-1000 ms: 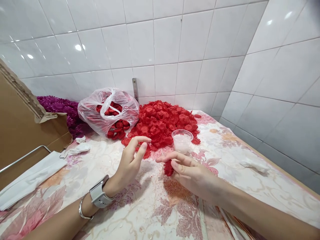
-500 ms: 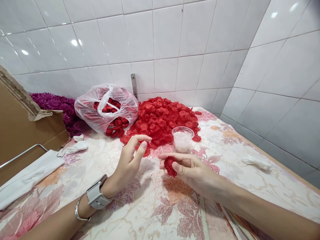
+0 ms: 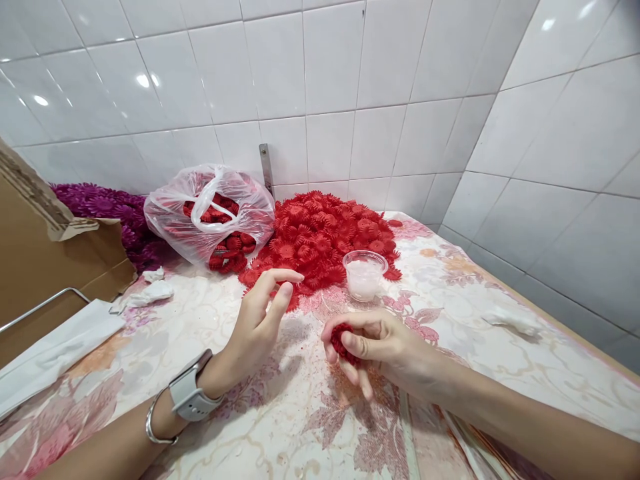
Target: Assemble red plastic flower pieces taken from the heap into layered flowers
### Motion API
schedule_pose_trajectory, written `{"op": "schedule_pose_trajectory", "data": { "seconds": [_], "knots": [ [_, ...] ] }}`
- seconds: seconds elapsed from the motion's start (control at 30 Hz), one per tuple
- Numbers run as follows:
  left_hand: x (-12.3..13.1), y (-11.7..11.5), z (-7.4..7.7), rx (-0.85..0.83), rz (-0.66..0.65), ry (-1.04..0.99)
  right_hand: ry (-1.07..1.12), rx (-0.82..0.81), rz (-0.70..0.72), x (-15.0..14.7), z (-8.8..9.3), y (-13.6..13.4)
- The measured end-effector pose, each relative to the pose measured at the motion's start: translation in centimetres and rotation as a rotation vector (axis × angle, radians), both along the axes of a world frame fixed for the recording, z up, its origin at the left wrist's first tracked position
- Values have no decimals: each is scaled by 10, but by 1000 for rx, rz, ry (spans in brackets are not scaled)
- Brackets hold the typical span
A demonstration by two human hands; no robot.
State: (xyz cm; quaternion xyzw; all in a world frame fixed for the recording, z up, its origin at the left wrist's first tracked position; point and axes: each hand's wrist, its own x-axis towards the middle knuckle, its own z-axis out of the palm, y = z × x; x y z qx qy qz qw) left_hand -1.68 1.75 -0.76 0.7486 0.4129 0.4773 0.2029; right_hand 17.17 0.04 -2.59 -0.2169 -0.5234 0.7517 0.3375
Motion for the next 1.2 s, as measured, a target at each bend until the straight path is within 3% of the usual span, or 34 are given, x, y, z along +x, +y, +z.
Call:
{"op": "schedule_pose_trajectory", "data": {
  "seconds": [0.17,0.37,0.67,0.77,0.93,1.07,1.2],
  "knots": [
    [0,0,-2,-8,5,19,-18,5,-80,-1,4,0],
    [0,0,-2,-32,0,17,170,-99,-117,-6,6,1],
    [1,0,-3,-33,-8,34,12,-189,-78,-1,6,1],
    [0,0,-3,-34,-11,39,-24,-204,-8,-1,6,0],
    [0,-1,-3,-22,-3,43,61,-156,19,-1,0,-2],
    [0,-1,-4,-20,-1,49,9,-120,16,-2,-1,-2],
    [0,-1,-4,-23,-16,48,-105,50,-74,-2,2,-1]
  ]
}}
